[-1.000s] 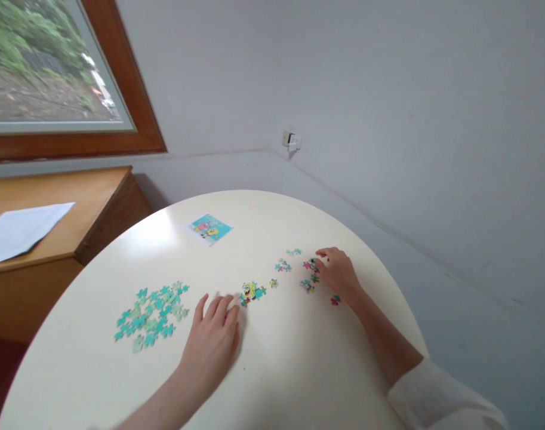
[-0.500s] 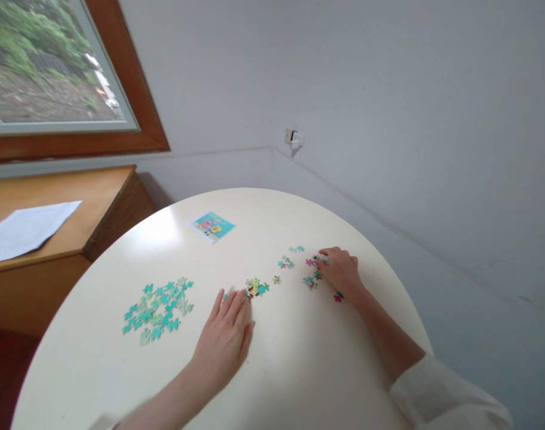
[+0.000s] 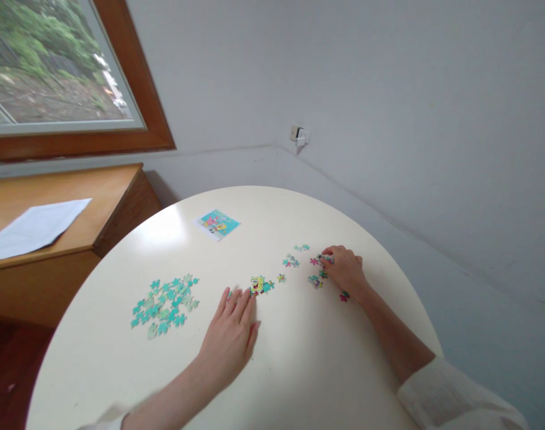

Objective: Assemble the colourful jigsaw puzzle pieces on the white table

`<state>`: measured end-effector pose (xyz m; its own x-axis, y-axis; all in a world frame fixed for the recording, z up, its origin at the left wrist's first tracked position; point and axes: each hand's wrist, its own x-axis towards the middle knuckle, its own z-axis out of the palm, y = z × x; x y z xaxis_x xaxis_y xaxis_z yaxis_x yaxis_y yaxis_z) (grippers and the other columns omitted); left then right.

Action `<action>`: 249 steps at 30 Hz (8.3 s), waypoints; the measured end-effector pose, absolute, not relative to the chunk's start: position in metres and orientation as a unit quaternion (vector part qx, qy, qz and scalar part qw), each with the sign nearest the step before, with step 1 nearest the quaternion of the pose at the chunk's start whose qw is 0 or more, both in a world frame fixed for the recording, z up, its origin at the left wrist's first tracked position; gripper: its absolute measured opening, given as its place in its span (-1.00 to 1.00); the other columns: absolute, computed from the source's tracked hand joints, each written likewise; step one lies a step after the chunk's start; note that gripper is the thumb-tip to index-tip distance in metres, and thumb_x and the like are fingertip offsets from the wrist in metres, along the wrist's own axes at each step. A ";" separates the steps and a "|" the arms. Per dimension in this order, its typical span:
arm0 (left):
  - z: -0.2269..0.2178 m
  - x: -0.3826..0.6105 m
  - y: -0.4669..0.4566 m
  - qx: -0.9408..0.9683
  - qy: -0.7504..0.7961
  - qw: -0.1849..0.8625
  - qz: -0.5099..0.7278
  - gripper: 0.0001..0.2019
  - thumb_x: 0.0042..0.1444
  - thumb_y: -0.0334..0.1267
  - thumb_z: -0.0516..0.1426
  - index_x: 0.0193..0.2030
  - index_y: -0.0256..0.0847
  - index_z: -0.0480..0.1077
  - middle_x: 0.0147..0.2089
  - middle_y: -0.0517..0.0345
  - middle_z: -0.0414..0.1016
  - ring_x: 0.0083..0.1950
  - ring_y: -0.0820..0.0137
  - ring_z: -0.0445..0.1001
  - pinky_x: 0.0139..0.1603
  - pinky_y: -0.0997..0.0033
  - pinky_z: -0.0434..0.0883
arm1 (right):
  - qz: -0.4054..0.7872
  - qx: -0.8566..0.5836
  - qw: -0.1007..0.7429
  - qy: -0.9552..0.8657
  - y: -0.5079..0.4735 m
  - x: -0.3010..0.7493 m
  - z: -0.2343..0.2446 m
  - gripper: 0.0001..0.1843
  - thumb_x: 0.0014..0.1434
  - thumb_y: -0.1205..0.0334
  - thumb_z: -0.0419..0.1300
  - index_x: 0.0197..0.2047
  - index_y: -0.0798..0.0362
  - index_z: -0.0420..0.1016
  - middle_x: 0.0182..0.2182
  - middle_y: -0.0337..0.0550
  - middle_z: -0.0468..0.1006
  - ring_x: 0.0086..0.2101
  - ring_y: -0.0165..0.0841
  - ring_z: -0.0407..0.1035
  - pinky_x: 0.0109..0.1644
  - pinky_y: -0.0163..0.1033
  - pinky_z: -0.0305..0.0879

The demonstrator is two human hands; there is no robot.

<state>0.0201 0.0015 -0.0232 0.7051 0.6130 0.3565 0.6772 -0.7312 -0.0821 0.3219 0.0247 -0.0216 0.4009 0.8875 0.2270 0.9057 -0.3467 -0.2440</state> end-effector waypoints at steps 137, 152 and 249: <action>-0.014 0.021 -0.003 -0.930 -0.299 0.062 -0.204 -0.72 0.14 -0.39 -0.06 -0.08 -0.25 0.39 -0.04 0.01 0.47 0.04 0.22 0.36 0.29 -0.13 -0.04 | 0.258 -0.687 0.184 -0.654 0.000 0.391 0.005 -0.59 -0.20 0.08 0.27 -0.23 0.06 0.54 -0.27 -0.10 0.49 -0.31 -0.30 0.32 -0.23 -0.23 0.23; -0.015 0.022 -0.004 -0.930 -0.299 0.056 -0.207 -0.70 0.13 -0.40 -0.06 -0.06 -0.25 0.39 -0.04 -0.03 0.46 0.05 0.23 0.36 0.29 -0.14 -0.03 | 0.261 -0.705 0.220 -0.621 0.002 0.392 0.003 -0.64 -0.23 0.09 0.30 -0.32 0.08 0.55 -0.42 -0.15 0.51 -0.41 -0.34 0.32 -0.32 -0.25 0.23; -0.011 0.022 -0.003 -0.933 -0.296 0.045 -0.199 -0.71 0.14 -0.39 -0.06 -0.07 -0.26 0.39 -0.03 -0.01 0.46 0.06 0.24 0.35 0.28 -0.10 0.04 | 0.173 -0.602 0.161 -0.763 0.006 0.333 0.002 -0.77 -0.01 0.18 0.27 -0.22 -0.05 0.56 -0.14 -0.06 0.47 -0.04 -0.15 0.28 0.06 0.01 0.08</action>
